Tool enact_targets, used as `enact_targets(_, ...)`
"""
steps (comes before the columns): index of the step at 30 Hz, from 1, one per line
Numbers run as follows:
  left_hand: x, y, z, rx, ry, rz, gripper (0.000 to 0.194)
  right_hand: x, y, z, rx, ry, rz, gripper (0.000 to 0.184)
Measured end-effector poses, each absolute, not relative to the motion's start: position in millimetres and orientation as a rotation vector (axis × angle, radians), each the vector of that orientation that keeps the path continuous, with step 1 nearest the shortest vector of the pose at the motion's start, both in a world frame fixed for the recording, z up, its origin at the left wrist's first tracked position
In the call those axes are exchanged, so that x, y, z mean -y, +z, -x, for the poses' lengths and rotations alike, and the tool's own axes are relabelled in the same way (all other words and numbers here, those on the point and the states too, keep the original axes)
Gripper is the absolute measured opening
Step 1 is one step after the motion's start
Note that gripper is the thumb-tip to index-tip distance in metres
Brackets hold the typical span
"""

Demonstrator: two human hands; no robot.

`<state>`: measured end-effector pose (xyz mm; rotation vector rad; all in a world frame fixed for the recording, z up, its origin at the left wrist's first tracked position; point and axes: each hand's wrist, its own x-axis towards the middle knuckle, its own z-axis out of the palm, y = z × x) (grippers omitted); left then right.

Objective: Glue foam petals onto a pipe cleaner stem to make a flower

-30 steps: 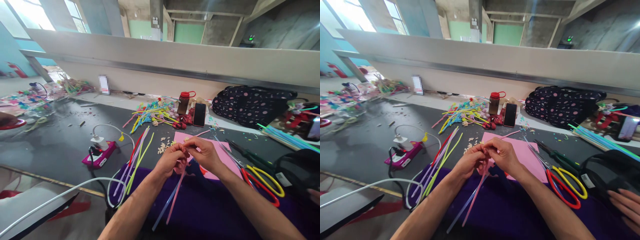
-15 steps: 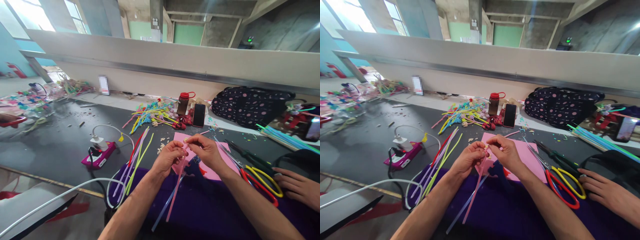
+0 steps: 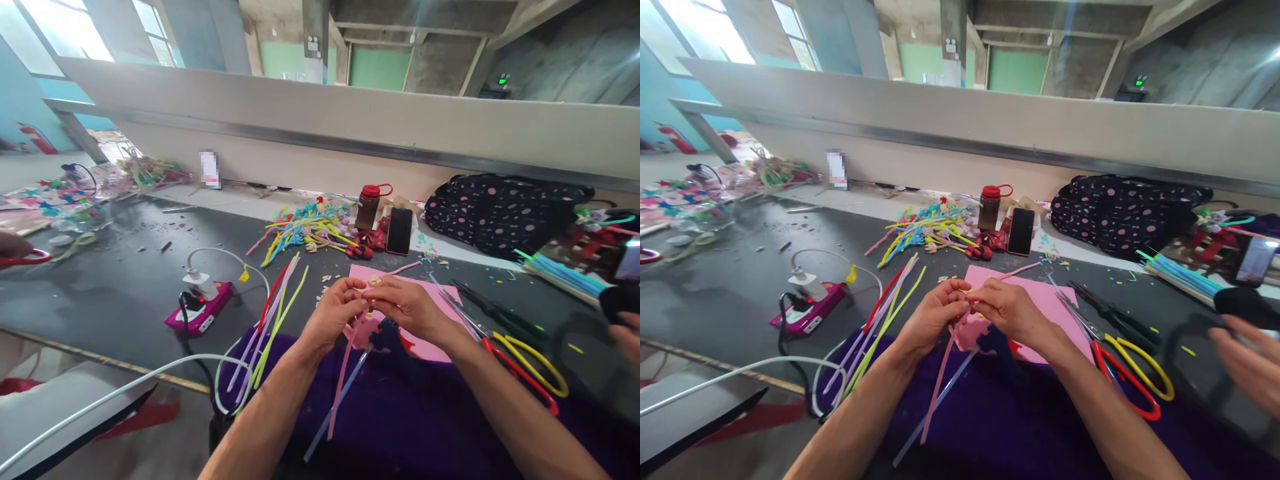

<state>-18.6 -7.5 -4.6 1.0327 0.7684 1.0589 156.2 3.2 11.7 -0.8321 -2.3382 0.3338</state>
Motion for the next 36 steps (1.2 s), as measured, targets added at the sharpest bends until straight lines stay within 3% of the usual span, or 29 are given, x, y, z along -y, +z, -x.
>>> enact_targets(20,14.9,-7.8,17.1,-1.143,1.091,-1.596,0.014,-3.8,9.5,-154.3,2.304,0.081,0.867,0.011)
enact_targets(36,13.1,-7.7,15.5,-1.196,1.108,-1.588,0.014,-4.5,5.8,-152.3,2.292,0.272,0.993,0.012)
